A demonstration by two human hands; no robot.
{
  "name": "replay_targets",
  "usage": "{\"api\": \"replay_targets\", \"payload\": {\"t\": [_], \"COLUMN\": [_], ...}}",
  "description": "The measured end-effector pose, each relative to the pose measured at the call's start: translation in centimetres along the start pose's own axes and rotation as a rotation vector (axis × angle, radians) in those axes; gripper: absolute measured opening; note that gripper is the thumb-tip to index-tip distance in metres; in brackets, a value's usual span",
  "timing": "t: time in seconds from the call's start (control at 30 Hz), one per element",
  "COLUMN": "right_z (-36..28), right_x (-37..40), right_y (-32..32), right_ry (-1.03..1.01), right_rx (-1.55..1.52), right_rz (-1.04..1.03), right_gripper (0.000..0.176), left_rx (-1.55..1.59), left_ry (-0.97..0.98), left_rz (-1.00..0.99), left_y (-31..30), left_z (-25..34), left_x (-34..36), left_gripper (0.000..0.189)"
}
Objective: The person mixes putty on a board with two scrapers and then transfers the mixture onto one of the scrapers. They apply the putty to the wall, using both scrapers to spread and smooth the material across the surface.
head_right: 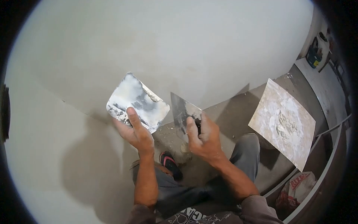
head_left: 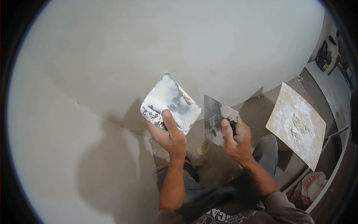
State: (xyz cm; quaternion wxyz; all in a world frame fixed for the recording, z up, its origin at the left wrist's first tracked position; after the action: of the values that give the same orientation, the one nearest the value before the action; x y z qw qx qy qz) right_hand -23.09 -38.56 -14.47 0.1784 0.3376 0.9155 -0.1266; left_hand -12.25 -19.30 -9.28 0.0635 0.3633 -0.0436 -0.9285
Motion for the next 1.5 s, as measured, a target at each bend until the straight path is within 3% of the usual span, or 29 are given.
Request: {"api": "replay_targets", "payload": {"t": [0.07, 0.17, 0.37, 0.47, 0.57, 0.87, 0.97, 1.07, 1.23, 1.33, 1.4, 1.43, 1.5], "right_z": [-0.1, 0.0, -1.3, -1.2, -0.1, 0.3, 2.2, 1.7, -4.5, -11.6, -16.2, -17.5, -19.7], "right_x": [0.4, 0.6, 0.2, -0.4, -1.0, -3.4, -5.2, -7.3, -13.2, -16.7, -17.7, -18.4, -19.0], "right_y": [0.8, 1.7, 2.0, 2.3, 2.4, 1.2, 0.8, 0.6, 0.9, 1.8, 4.1, 5.4, 7.9], "right_ry": [0.001, 0.014, 0.020, 0.023, 0.053, 0.076, 0.162, 0.405, 0.158, -0.306, -0.599, -0.650, -0.956], "right_rx": [-0.022, -0.066, -0.043, -0.074, -0.108, -0.111, -0.219, -0.442, -0.377, 0.328, 0.574, 0.701, 0.762], "right_rz": [0.001, -0.013, 0.008, -0.020, -0.018, 0.029, 0.084, 0.083, -0.116, -0.189, -0.188, -0.212, -0.169], "right_gripper": [0.014, 0.015, 0.016, 0.015, 0.017, 0.024, 0.024, 0.026, 0.029, 0.026, 0.026, 0.025, 0.027], "left_rx": [-0.066, -0.129, -0.229, -0.295, -0.294, -0.496, -0.492, -0.478, -0.373, -0.287, -0.246, -0.237, -0.207], "left_ry": [0.026, 0.152, 0.381, 0.284, 0.374, 0.314, 0.213, -0.005, -0.234, -0.316, -0.320, -0.313, -0.327], "left_rz": [0.007, 0.005, -0.179, -0.316, -0.395, -0.487, -0.479, -0.483, -0.408, -0.393, -0.401, -0.408, -0.433], "left_y": [-0.2, 0.2, 1.9, 2.7, 3.9, 5.3, 4.6, 3.8, 2.6, 2.2, 2.4, 2.6, 3.0], "left_z": [0.2, 1.6, 2.3, 1.0, 1.6, 1.8, 0.9, -0.8, -3.2, -4.3, -4.6, -4.6, -4.7], "left_x": [0.6, 1.3, 3.2, 3.5, 3.8, 3.9, 3.4, 3.1, 1.5, 0.6, 0.3, 0.2, 0.3], "left_gripper": [0.051, 0.033, 0.029, 0.026, 0.021, 0.020, 0.017, 0.017, 0.022, 0.023, 0.023, 0.024, 0.023]}}
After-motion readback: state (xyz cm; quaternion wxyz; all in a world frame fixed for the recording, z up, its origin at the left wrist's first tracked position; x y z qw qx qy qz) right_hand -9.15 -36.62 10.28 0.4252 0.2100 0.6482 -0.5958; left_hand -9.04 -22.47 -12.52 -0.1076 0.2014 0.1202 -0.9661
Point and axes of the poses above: each hand's wrist, its own x-axis away from the middle knuckle, its own y-axis out of the palm, z = x × y, the point moved 10 cm from there along -x, towards the middle knuckle, and after that the axes turned 4 degrees about x, right-handed, at the moved point
